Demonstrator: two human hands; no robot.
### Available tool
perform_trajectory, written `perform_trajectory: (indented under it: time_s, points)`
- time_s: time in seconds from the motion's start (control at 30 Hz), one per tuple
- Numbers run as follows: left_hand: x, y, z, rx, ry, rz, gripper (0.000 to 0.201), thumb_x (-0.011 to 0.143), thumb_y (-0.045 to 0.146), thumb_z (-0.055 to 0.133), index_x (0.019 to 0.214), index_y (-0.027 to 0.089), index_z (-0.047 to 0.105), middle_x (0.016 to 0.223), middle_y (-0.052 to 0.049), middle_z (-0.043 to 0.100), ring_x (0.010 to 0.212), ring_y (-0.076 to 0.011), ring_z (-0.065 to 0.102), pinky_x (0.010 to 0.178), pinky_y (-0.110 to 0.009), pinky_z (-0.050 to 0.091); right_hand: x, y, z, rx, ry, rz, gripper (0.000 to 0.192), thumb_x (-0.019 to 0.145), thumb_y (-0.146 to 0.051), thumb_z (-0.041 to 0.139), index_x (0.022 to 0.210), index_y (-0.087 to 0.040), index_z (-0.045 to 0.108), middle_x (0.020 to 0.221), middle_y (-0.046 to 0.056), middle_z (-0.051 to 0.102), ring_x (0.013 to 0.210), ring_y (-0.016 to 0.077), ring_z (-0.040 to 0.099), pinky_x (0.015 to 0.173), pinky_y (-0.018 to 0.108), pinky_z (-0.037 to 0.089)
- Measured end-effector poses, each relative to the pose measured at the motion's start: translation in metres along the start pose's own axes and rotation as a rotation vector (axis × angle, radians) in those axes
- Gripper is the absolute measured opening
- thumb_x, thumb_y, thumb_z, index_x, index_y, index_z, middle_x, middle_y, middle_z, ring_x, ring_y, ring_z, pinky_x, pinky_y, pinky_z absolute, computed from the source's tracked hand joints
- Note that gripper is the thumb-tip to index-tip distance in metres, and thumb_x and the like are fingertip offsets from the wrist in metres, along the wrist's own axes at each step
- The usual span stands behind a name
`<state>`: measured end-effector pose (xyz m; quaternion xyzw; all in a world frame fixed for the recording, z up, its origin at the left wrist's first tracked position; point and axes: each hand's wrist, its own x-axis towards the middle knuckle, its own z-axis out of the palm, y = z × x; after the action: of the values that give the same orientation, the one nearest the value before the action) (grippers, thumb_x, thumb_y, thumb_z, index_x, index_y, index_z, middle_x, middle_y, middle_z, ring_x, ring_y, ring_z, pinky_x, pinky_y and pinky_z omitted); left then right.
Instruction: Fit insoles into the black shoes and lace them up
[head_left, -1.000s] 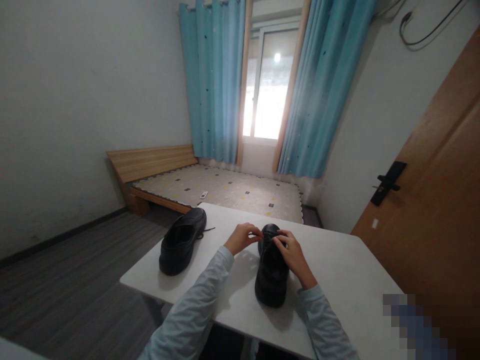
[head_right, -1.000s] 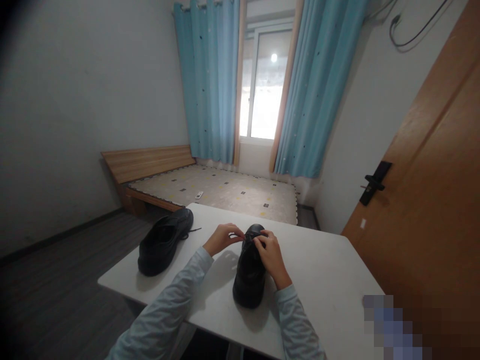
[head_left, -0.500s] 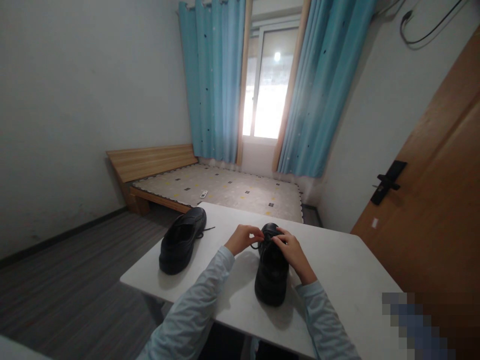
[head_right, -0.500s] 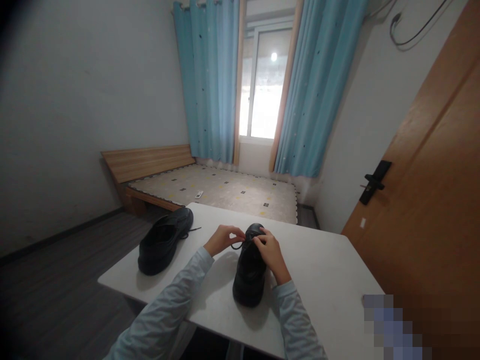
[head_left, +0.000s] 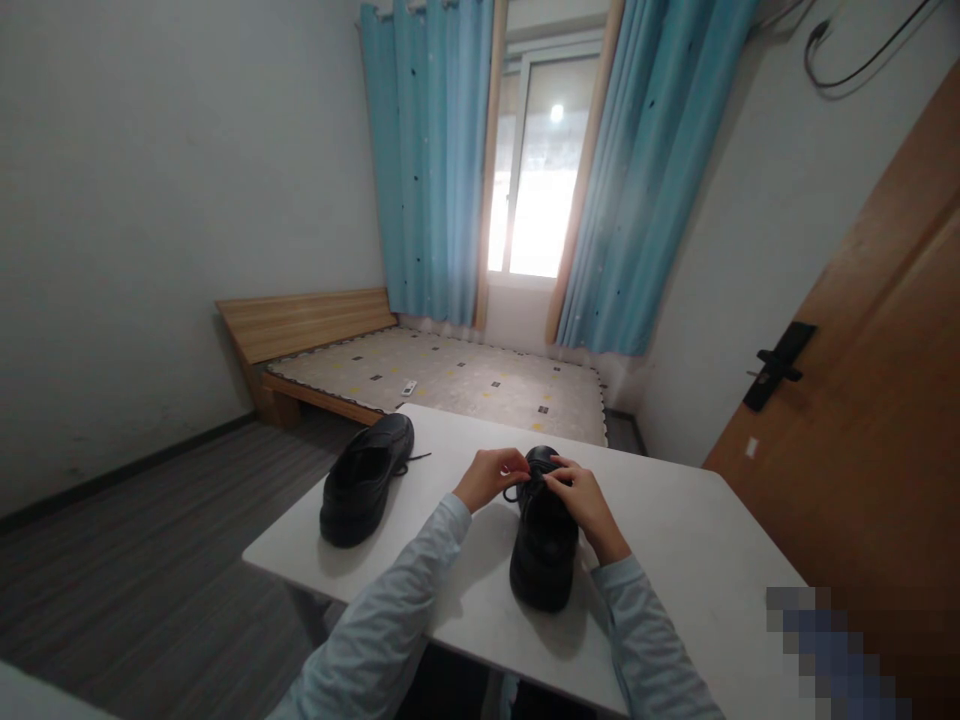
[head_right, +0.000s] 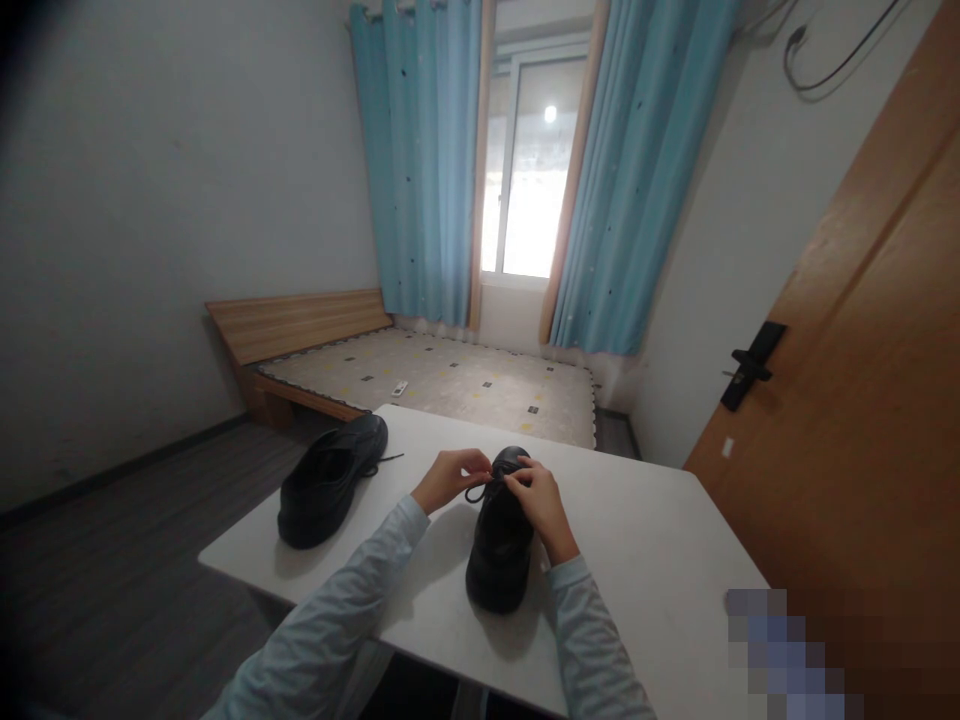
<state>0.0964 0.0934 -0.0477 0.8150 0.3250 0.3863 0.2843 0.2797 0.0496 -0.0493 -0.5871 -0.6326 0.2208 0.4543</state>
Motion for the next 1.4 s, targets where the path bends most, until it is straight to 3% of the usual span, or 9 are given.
perform_trajectory:
  time_s: [0.27,0.43,0.7,0.93,1.0,1.13,1.4]
  points:
    - [0.000,0.002,0.002,-0.024,0.027,-0.005,0.016,0.073,0.030,0.067,0.080,0.016,0.063,0.072,0.000,0.067,0.066,-0.0104,0.060,0.063,-0.021,0.049,0.000,-0.005,0.002,-0.024,0.028,0.015,0.013,0.063,-0.023,0.062,0.064,-0.019,0.074,0.107,0.012,0.066,0.102,0.0266,0.059,0.093,0.037,0.038]
    - [0.000,0.003,0.002,-0.003,0.054,-0.005,0.018,0.081,0.033,0.058,0.083,0.017,0.063,0.074,0.000,0.067,0.068,-0.0114,0.062,0.064,-0.022,0.049,-0.003,-0.006,0.000,-0.018,0.091,0.000,0.012,0.063,-0.026,0.064,0.061,-0.019,0.072,0.101,0.011,0.067,0.096,0.0253,0.060,0.089,0.036,0.041]
    - [0.000,0.008,0.000,0.012,0.075,-0.031,0.021,0.082,0.037,0.055,0.086,0.017,0.063,0.078,-0.001,0.068,0.070,-0.0125,0.062,0.064,-0.024,0.050,-0.005,-0.009,-0.016,0.058,0.183,-0.006,0.014,0.063,-0.032,0.066,0.058,-0.019,0.069,0.098,0.011,0.068,0.093,0.0257,0.061,0.090,0.039,0.040]
    - [-0.002,0.011,0.000,-0.017,0.035,0.030,0.027,0.079,0.042,0.059,0.090,0.017,0.062,0.084,-0.003,0.064,0.068,-0.0112,0.058,0.061,-0.023,0.049,-0.006,-0.011,-0.030,0.229,0.248,-0.026,0.023,0.068,-0.039,0.064,0.068,-0.016,0.068,0.089,0.011,0.069,0.087,0.0241,0.062,0.077,0.037,0.048]
    - [-0.003,0.012,0.000,-0.009,0.016,0.098,0.031,0.076,0.044,0.062,0.095,0.019,0.063,0.094,-0.005,0.062,0.077,-0.0134,0.058,0.066,-0.025,0.050,-0.004,-0.007,-0.031,0.259,0.283,-0.017,0.026,0.068,-0.041,0.065,0.070,-0.015,0.068,0.089,0.011,0.069,0.085,0.0233,0.062,0.075,0.037,0.049]
    - [-0.005,0.013,0.002,0.056,-0.002,0.202,0.037,0.071,0.043,0.068,0.103,0.024,0.064,0.110,-0.008,0.054,0.105,-0.0211,0.050,0.091,-0.035,0.044,-0.003,-0.005,-0.034,0.368,0.329,0.008,0.030,0.066,-0.043,0.067,0.074,-0.015,0.068,0.087,0.010,0.069,0.078,0.0214,0.062,0.072,0.038,0.052]
    - [-0.006,0.011,0.005,0.064,-0.067,0.215,0.047,0.068,0.038,0.071,0.112,0.024,0.059,0.118,-0.009,0.050,0.115,-0.0232,0.044,0.102,-0.039,0.035,-0.009,-0.016,-0.041,0.549,0.412,0.011,0.026,0.069,-0.040,0.067,0.073,-0.015,0.064,0.088,0.007,0.067,0.072,0.0158,0.062,0.073,0.036,0.053]
